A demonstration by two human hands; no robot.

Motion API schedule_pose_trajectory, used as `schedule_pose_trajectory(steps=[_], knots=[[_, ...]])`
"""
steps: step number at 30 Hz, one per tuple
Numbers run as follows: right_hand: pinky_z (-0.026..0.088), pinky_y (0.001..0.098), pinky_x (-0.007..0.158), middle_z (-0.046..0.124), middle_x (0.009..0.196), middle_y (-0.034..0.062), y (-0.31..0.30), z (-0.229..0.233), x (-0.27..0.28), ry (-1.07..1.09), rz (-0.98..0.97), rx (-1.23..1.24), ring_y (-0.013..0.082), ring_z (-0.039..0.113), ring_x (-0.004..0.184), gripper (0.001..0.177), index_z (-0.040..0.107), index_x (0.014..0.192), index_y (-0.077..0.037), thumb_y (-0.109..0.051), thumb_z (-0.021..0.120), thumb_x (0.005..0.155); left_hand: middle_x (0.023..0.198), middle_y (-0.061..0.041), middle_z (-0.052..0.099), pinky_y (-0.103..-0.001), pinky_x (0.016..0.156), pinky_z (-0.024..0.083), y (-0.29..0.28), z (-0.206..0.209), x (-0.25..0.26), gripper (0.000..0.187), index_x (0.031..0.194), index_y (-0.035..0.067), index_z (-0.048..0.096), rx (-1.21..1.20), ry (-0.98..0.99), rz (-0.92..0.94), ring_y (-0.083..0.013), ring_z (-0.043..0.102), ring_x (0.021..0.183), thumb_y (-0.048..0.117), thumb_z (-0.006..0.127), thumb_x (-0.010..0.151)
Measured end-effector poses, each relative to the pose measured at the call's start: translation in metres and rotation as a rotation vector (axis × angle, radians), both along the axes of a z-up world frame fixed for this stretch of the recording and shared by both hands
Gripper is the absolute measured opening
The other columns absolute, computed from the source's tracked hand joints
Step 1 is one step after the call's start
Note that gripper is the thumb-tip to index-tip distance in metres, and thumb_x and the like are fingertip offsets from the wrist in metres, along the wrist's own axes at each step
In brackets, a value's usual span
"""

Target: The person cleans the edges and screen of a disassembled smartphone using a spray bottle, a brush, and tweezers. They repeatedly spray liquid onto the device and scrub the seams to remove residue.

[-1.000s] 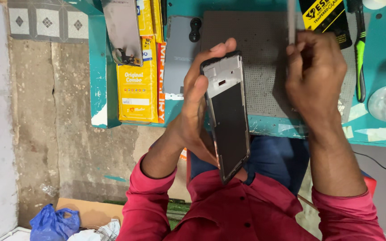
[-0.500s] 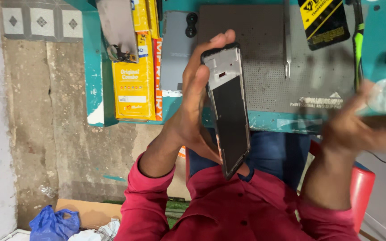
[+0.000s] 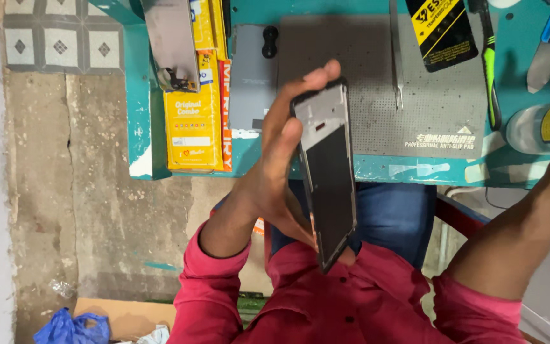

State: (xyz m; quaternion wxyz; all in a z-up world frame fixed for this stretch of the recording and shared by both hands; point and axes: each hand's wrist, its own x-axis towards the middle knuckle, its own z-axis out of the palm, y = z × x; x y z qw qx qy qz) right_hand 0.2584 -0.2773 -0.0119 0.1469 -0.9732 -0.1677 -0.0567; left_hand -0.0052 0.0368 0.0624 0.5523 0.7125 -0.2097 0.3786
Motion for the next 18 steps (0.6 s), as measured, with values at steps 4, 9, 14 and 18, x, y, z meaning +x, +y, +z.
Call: schedule_pose_trajectory(steps=[4,9,14,18], knots=[[0.061,0.0411,0.070,0.063,0.106,0.0199,0.002,-0.004,0.008,0.029,-0.003,0.019,0.0325,0.072,0.085,0.059,0.052,0.139,-0.013,-0.010,0.080,0.088,0.169,-0.016,0.018,-0.055,0.124,0.029,-0.002,0.003,-0.003,0.152,0.170,0.038,0.012,-0.061,-0.007,-0.047,-0.0426,0.026,0.155,0.060,0.100,0.048],[0.061,0.0422,0.070,0.063,0.106,0.0211,0.010,0.000,0.023,0.039,-0.007,0.098,0.0340,0.072,0.085,0.065,0.049,0.142,-0.016,-0.011,0.081,0.085,0.169,-0.013,0.020,-0.048,0.126,0.028,-0.014,0.007,-0.013,0.152,0.171,0.040,0.016,-0.216,0.022,-0.170,-0.0372,0.025,0.154,0.052,0.103,0.047],[0.062,0.0432,0.070,0.063,0.106,0.0223,0.011,0.035,-0.006,0.233,0.054,0.686,0.0356,0.072,0.086,0.071,0.047,0.145,-0.019,-0.013,0.081,0.083,0.167,-0.013,0.023,-0.044,0.127,0.026,-0.013,0.002,-0.011,0.151,0.173,0.040,0.025,-0.388,0.032,-0.287,-0.0343,0.025,0.156,0.041,0.101,0.043],[0.062,0.0441,0.070,0.062,0.106,0.0232,0.019,0.057,-0.080,0.757,0.452,1.502,0.0369,0.072,0.086,0.076,0.045,0.147,-0.021,-0.014,0.081,0.081,0.168,-0.010,0.023,-0.040,0.129,0.025,-0.019,-0.007,-0.015,0.147,0.171,0.041,0.022,-0.469,0.104,-0.385,-0.0294,0.024,0.158,0.037,0.103,0.048]])
